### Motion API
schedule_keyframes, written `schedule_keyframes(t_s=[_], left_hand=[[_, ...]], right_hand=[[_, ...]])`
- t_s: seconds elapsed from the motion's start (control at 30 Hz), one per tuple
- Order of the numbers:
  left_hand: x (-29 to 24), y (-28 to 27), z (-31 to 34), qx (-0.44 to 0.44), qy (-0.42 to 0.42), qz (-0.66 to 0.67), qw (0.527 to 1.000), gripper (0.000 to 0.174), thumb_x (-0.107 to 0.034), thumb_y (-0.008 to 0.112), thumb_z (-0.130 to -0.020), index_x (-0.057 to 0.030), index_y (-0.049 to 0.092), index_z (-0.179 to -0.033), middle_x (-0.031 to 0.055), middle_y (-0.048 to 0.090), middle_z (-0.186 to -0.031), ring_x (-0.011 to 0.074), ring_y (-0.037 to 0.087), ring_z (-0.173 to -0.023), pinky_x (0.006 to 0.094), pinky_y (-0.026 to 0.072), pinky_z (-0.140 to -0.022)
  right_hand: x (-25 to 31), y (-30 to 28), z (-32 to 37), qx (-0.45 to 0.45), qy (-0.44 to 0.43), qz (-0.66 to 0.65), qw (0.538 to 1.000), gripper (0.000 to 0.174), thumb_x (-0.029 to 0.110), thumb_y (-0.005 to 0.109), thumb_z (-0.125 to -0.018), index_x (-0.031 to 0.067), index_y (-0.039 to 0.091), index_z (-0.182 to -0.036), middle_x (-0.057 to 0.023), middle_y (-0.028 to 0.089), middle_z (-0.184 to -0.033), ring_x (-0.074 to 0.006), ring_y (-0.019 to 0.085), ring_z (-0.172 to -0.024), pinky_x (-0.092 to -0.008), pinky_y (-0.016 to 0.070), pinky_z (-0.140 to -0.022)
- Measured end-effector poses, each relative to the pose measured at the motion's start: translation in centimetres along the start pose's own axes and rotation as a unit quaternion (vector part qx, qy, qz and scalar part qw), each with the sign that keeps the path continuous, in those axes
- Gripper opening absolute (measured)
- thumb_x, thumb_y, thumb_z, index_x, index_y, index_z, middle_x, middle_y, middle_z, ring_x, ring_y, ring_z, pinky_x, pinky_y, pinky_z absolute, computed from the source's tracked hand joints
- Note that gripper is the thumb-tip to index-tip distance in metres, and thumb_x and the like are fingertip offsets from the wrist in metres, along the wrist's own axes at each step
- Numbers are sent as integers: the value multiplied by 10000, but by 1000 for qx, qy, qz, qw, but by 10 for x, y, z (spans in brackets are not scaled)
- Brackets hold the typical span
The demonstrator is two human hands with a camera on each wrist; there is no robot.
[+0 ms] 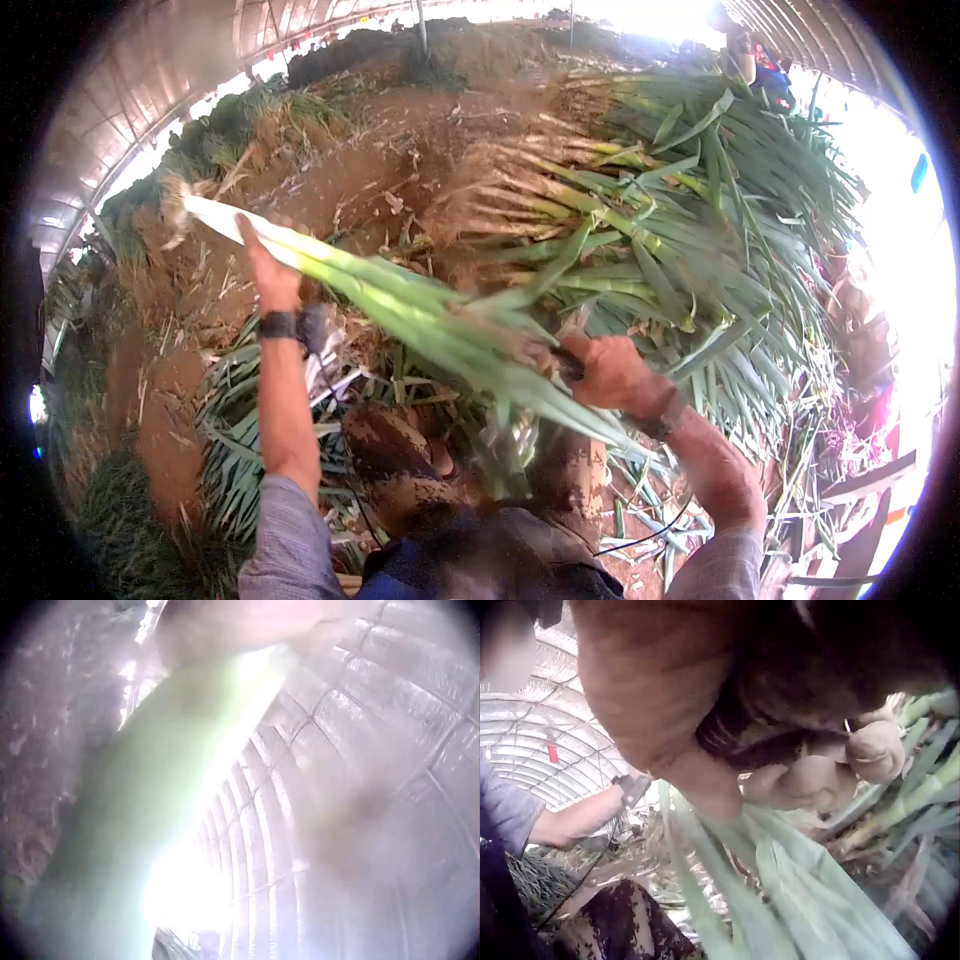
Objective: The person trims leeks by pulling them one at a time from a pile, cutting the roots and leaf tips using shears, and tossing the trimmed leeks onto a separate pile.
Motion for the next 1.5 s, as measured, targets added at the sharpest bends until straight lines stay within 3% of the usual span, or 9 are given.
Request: schedule_keyframes(t_s=[0.2, 0.43, 0.63, 0.77, 0.9, 1.07, 1.4, 1.47, 1.5], left_hand=[[-94, -4, -44, -17, 290, -163, 943, 340, -312, 693, -909, 12, 595, -949, 111, 633, -738, 202, 635, -595, 333, 555, -523], [-133, -13, -58, 100, 557, -480, 671, 378, -369, 724, -879, 9, 713, -883, 85, 660, -649, 181, 612, -530, 336, 466, -505], [-86, -163, -132, 168, 325, -870, 330, 446, -373, 768, -783, 14, 684, -989, 267, 667, -906, 396, 661, -835, 498, 510, -730], [26, -246, -123, 292, 6, -855, 428, 463, -346, 781, -738, 37, 667, -973, 280, 663, -1003, 402, 649, -961, 458, 502, -824], [154, -189, -38, 281, -264, -721, 576, 745, -291, 739, -826, 21, 405, -1415, 242, 414, -1461, 349, 437, -1337, 412, 368, -1111], [301, -196, 92, 72, -202, -556, 803, 854, -477, 780, -729, 54, 486, -1329, 286, 544, -1307, 402, 545, -1202, 445, 436, -1008], [458, -407, 253, -81, -244, -659, 707, 1026, -721, 648, -755, 38, 417, -1405, 293, 403, -1409, 436, 463, -1240, 595, 407, -967], [453, -356, 235, -123, -415, -651, 623, 1200, -845, 611, -655, 14, 357, -1454, 304, 382, -1423, 483, 429, -1259, 620, 375, -991], [542, -423, 259, -139, -364, -829, 402, 1343, -904, 600, -568, 3, 261, -1497, 309, 363, -1438, 510, 403, -1276, 633, 359, -1003]], right_hand=[[-44, 30, 39, 94, 78, 11, 992, 255, 270, 671, -813, 75, 689, -978, -178, 647, -690, -367, 641, -647, -457, 501, -610], [-66, 62, 45, 127, 136, -21, 982, 255, 232, 696, -783, 47, 658, -954, -159, 626, -673, -370, 603, -629, -451, 475, -607], [-64, 61, 55, 238, 190, 24, 952, 233, 211, 564, -861, 78, 650, -1033, -64, 654, -776, -167, 587, -579, -345, 521, -570], [-62, 55, 63, 264, 264, 0, 928, 233, 220, 512, -896, 65, 648, -1005, -101, 664, -781, -172, 615, -630, -366, 545, -638], [-57, 54, 62, 273, 281, 23, 920, 270, 272, 519, -912, 44, 657, -952, -113, 670, -733, -203, 670, -679, -361, 562, -678], [-58, 63, 66, 209, 252, -57, 943, 218, 210, 579, -889, 85, 656, -1050, -156, 698, -846, -294, 675, -739, -409, 562, -722], [-87, 76, 114, 80, 280, -147, 945, 220, 57, 702, -727, -41, 567, -871, -137, 558, -640, -307, 557, -500, -407, 423, -461], [-102, 88, 132, 49, 207, -138, 967, 208, 64, 689, -720, -39, 562, -848, -134, 561, -651, -289, 556, -509, -404, 415, -481], [-113, 82, 133, 131, 208, -197, 949, 218, 57, 674, -719, -46, 566, -877, -146, 584, -697, -291, 580, -550, -402, 438, -514]])
Point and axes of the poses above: each hand's wrist, its own z-axis away from the middle knuckle, its own y-axis out of the palm, x = y × z, the point moved 3 cm from there along -z, towards the middle knuckle
